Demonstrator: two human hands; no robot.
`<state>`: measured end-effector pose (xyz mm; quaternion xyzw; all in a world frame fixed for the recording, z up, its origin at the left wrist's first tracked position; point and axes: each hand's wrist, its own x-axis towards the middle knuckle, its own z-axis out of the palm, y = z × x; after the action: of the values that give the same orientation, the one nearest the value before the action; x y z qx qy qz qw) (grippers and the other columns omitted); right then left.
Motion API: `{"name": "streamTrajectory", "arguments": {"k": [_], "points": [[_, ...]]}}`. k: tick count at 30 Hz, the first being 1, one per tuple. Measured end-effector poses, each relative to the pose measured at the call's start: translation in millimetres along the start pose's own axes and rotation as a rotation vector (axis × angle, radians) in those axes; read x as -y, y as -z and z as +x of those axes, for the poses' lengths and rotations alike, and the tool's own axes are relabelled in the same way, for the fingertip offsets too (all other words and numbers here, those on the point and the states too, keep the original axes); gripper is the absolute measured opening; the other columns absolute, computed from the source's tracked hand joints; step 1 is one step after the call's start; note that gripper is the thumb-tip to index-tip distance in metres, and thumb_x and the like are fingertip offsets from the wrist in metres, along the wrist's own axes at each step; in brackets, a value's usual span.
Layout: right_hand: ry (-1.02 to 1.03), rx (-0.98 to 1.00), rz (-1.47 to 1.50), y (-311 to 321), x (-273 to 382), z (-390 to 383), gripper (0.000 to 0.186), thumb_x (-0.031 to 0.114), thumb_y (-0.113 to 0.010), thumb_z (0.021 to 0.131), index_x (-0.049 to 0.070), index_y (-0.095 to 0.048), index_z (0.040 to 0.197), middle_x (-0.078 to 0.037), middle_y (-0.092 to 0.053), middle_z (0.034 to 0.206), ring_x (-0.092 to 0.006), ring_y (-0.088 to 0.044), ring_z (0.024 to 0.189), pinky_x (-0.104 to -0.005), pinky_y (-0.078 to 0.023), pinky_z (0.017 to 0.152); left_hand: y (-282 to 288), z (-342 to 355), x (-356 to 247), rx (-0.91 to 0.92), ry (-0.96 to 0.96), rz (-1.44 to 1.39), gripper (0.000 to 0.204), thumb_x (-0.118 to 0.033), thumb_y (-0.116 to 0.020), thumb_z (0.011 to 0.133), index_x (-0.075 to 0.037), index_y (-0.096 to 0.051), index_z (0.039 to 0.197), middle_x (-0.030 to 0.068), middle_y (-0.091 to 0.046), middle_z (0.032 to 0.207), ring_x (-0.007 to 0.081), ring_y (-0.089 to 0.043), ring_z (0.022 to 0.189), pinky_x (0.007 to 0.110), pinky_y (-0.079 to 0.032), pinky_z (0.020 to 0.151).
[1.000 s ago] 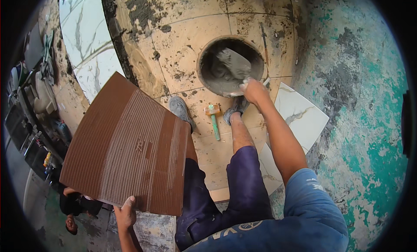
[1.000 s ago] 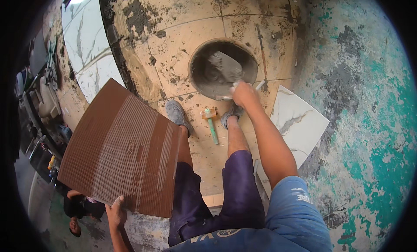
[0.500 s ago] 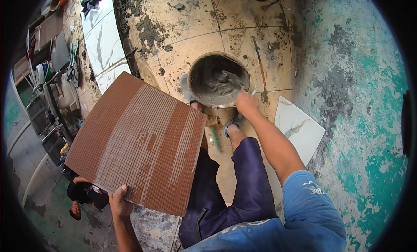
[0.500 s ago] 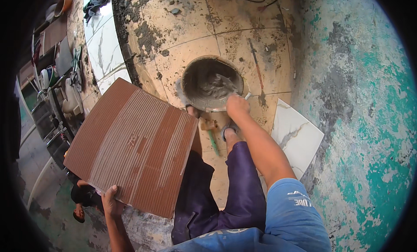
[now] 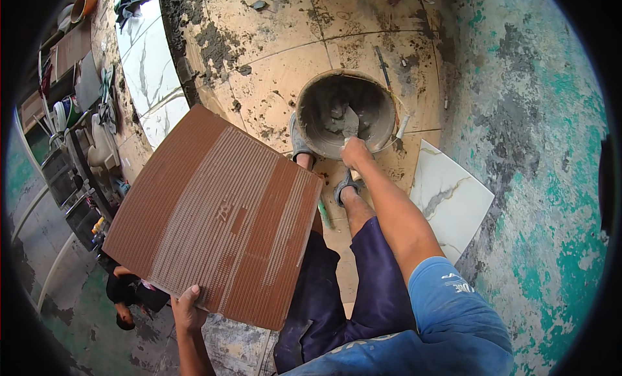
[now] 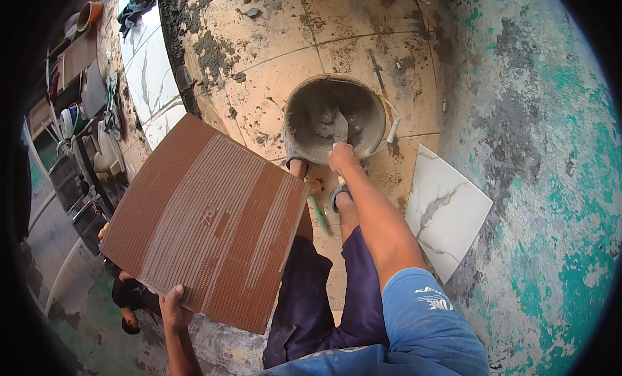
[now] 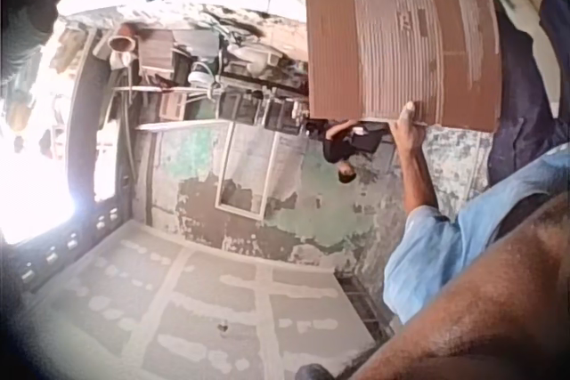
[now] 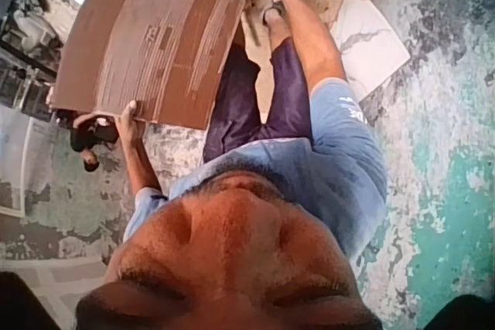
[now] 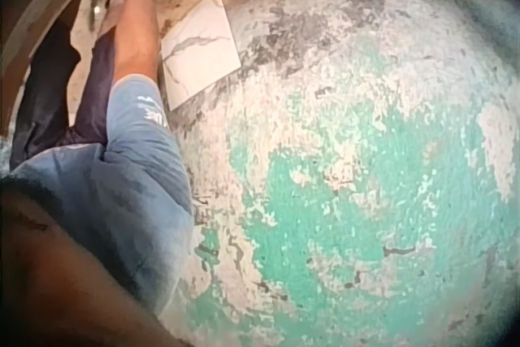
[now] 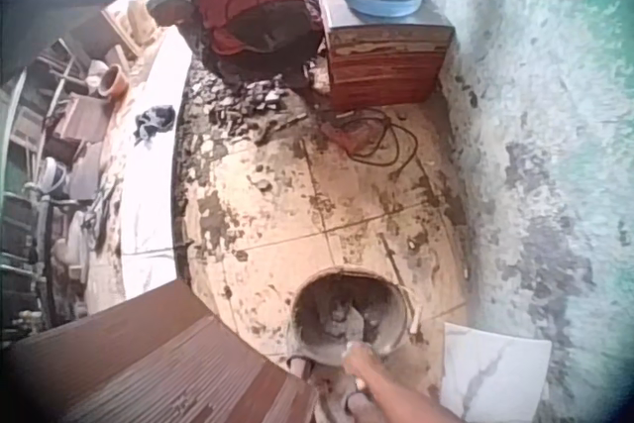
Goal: The person scoops mortar and spreads it onto the back of a tile using a trowel, places the tile onto the floor, and taps it into place using a mallet and by hand.
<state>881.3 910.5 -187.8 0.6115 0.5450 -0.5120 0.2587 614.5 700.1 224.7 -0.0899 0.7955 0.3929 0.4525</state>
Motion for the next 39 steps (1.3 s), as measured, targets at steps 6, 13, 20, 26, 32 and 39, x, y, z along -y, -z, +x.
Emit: {"name": "streamTrajectory", "arguments": {"k": [6,13,20,26,32,39], "points": [[0.055,0.047,0.111,-14.3,3.0,-0.9,0.038,0.025,-0.060,0.085,-0.004,-0.063,0.110,-0.029,-0.061,0.115,-0.0417,-0.057,0.111,-0.0442,-0.047,0.095,5.7,11.1,17.7,-0.006,0.037,0.009,0.065,-0.007,-0.066,0.078,0.007,-0.036,0.134,0.0202,-0.052,0.128,0.0339,-0.056,0.114,0.045,-0.046,0.098],[0.064,0.073,0.588,-46.6,14.1,6.6,0.042,0.023,-0.064,0.085,-0.011,-0.055,0.110,-0.024,-0.066,0.088,-0.0283,-0.068,0.064,-0.0380,-0.053,0.061,15.9,6.9,25.7,-0.001,0.046,-0.002,0.064,-0.004,-0.065,0.078,0.004,-0.037,0.135,0.0176,-0.052,0.129,0.0320,-0.056,0.115,0.044,-0.045,0.098],[0.208,0.243,0.995,-58.8,-19.5,-7.4,0.022,0.019,-0.065,0.086,0.000,-0.055,0.091,-0.007,-0.057,0.070,-0.0145,-0.055,0.051,-0.0294,-0.046,0.046,8.6,-0.4,24.0,0.001,0.056,0.047,0.067,-0.009,-0.069,0.077,0.005,-0.037,0.134,0.0174,-0.052,0.129,0.0308,-0.054,0.116,0.042,-0.043,0.100],[0.291,0.341,0.961,-44.1,-54.5,-13.2,0.025,0.019,-0.068,0.085,0.000,-0.055,0.094,-0.006,-0.055,0.070,-0.0107,-0.051,0.053,-0.0277,-0.043,0.047,9.3,-6.0,26.8,0.005,0.041,0.031,0.063,-0.002,-0.066,0.077,0.004,-0.039,0.134,0.0162,-0.055,0.127,0.0304,-0.056,0.114,0.042,-0.045,0.098],[0.512,-0.041,0.286,-0.3,-97.3,-21.4,0.061,0.028,-0.069,0.084,-0.011,-0.048,0.125,-0.019,-0.065,0.092,-0.0268,-0.064,0.077,-0.0385,-0.051,0.071,10.2,-14.0,23.3,0.071,0.004,0.068,0.062,-0.002,-0.067,0.077,0.003,-0.040,0.133,0.0152,-0.055,0.126,0.0283,-0.057,0.112,0.039,-0.045,0.096],[0.266,-0.041,-0.272,67.8,-59.3,-49.7,0.033,0.027,-0.056,0.090,0.003,-0.056,0.113,-0.026,-0.063,0.110,-0.0417,-0.061,0.103,-0.0495,-0.047,0.090,1.0,-16.5,16.9,0.090,0.021,0.104,0.064,-0.007,-0.067,0.076,0.006,-0.041,0.133,0.0168,-0.054,0.127,0.0304,-0.057,0.114,0.041,-0.046,0.097]]}}
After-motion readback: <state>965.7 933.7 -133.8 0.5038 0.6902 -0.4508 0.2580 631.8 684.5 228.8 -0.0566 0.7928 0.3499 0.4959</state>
